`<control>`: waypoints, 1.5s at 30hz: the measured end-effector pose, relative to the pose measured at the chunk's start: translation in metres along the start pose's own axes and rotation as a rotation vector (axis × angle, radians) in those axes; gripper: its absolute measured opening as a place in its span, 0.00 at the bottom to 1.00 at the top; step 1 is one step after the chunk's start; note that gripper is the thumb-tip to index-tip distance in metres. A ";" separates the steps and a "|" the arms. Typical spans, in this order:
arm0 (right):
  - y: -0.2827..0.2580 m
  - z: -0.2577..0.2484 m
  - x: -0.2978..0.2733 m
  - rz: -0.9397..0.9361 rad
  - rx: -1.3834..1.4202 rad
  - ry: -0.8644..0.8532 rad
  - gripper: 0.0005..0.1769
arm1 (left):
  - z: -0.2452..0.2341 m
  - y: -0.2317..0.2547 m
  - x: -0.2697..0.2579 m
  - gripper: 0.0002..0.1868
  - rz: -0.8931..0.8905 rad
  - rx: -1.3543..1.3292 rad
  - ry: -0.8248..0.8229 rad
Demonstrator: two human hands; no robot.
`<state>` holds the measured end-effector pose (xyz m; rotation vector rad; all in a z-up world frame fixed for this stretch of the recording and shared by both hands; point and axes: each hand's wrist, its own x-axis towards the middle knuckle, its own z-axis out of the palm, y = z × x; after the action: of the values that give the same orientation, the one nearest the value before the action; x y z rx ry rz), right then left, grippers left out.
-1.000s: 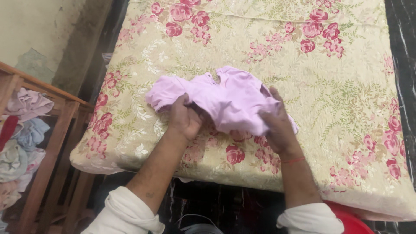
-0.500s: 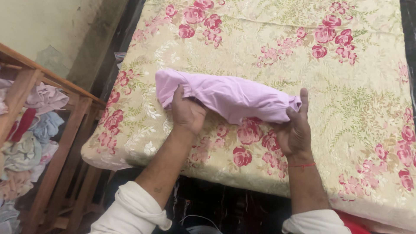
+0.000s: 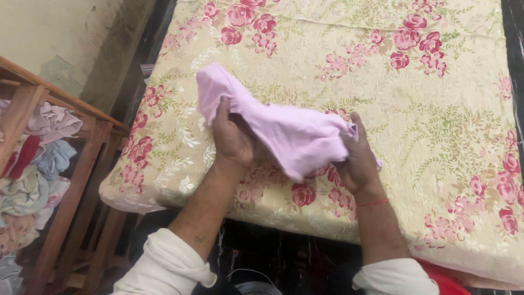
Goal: The person folds several small garments on a floral-patterned table. They smooth and fold a white polka-dotted cloth, a pink cloth, a light purple top, and a white patterned cloth, placing each folded item into a red bucket beside the table.
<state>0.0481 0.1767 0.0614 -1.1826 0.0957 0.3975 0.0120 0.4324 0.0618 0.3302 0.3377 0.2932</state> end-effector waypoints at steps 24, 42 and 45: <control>0.006 -0.047 -0.012 0.338 0.396 -0.947 0.53 | 0.001 0.006 0.009 0.25 -0.153 0.974 -0.421; 0.034 0.025 -0.018 -0.487 -1.215 -0.158 0.35 | -0.046 0.021 0.014 0.41 -0.045 2.246 0.083; 0.027 0.024 -0.011 -0.219 -1.096 -0.112 0.26 | -0.044 0.013 0.022 0.40 -0.053 2.241 0.118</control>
<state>0.0254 0.2048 0.0503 -2.2171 -0.3991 0.3154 0.0125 0.4631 0.0216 2.4996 0.6798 -0.2701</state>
